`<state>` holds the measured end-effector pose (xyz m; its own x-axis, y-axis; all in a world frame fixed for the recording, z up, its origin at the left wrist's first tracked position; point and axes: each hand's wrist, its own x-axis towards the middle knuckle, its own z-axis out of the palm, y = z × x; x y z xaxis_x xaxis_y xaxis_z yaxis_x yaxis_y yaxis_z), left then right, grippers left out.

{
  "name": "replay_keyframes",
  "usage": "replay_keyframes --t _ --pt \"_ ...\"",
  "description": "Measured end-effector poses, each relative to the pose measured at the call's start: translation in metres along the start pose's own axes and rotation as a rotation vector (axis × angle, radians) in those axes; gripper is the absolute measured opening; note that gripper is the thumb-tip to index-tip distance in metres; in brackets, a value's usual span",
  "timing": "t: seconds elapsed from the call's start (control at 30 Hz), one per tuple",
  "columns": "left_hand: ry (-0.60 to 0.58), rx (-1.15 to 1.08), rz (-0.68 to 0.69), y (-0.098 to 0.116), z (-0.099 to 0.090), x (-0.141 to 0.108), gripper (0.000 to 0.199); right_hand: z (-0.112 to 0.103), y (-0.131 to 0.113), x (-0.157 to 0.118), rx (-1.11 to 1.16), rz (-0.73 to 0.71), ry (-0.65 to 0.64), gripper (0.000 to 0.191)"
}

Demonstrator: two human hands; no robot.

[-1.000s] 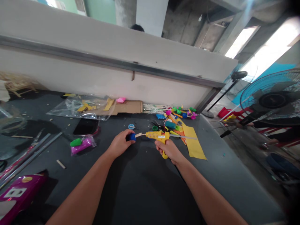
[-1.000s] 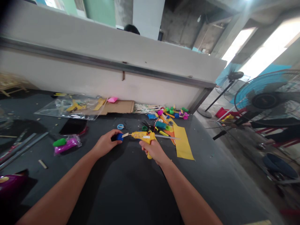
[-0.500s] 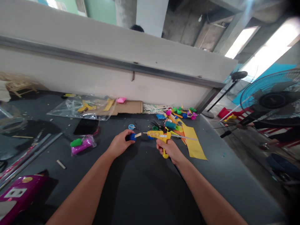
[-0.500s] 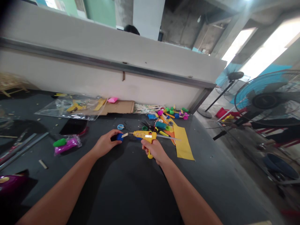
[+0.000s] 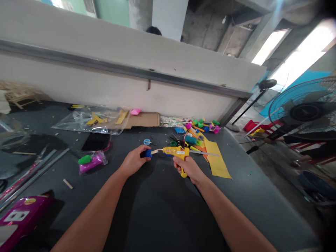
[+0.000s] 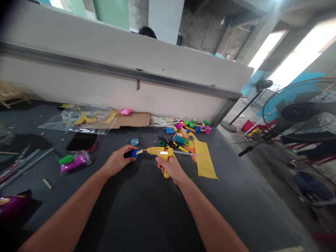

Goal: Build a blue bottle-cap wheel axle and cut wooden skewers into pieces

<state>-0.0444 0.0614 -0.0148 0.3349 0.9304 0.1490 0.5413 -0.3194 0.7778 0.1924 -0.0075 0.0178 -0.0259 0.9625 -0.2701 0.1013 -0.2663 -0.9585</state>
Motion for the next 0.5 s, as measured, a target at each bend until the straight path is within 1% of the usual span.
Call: replay_keyframes --t 0.5 --pt "0.010 -0.036 -0.006 -0.0047 0.0015 0.0003 0.036 -0.0010 0.0035 0.0011 0.003 -0.008 -0.006 0.039"
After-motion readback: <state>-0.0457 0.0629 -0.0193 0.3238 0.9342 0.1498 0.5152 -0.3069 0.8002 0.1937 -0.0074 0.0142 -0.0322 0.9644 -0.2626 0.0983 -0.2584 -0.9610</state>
